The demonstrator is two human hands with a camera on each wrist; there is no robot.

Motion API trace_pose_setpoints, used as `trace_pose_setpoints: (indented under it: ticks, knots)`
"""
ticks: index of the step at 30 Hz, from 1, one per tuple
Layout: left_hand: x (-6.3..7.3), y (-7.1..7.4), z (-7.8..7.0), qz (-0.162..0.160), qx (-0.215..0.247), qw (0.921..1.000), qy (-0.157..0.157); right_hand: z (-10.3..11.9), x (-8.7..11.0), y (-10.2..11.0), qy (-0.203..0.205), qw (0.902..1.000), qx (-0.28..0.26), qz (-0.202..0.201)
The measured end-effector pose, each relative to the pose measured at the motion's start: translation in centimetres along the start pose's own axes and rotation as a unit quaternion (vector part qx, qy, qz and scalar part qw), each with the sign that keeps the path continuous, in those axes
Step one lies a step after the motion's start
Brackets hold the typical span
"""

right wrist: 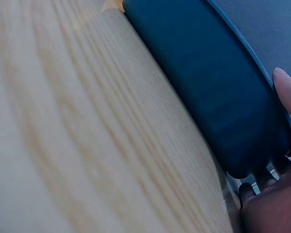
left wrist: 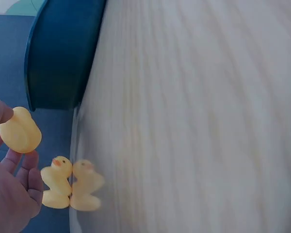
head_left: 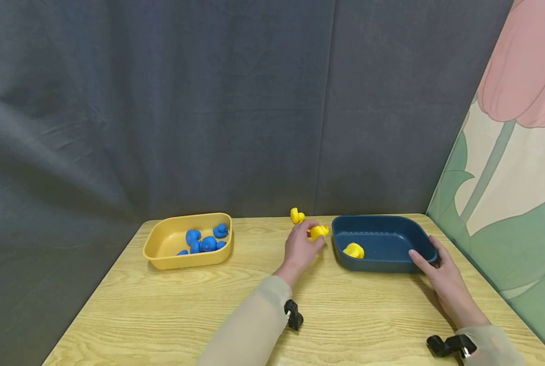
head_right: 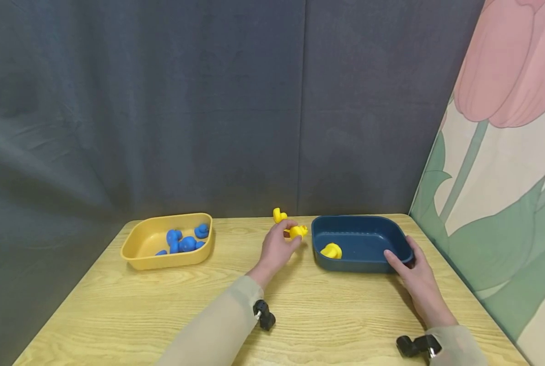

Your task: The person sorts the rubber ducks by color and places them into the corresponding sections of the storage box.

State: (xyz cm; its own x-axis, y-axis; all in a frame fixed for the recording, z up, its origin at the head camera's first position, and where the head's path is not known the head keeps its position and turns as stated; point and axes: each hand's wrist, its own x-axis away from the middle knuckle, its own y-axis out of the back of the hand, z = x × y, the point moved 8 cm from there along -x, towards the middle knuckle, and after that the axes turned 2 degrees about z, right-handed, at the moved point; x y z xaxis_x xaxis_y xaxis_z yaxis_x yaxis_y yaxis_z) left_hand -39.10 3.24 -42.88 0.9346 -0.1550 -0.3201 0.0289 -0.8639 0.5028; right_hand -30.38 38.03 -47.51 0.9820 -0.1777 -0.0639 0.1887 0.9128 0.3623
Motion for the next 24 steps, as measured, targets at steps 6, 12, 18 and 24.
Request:
trace_pose_setpoints:
  ticks: [6,12,18,24]
  knots:
    - [-0.2,-0.5,-1.3,-0.006,0.018,0.9996,-0.02,-0.1,0.0,0.0,-0.001,1.0,0.004,0.002]
    - [0.0,-1.0,-2.6,0.001,0.035,0.9991,-0.024,-0.1,0.0,0.0,0.0,1.0,0.004,0.002]
    - [0.0,-1.9,-3.3,0.012,0.049,0.9986,-0.016,0.0,0.1,0.0,0.001,1.0,-0.001,0.004]
    - [-0.1,-2.9,-3.3,0.032,0.053,0.9981,0.0,0.0,0.1,0.0,0.0,1.0,0.002,0.002]
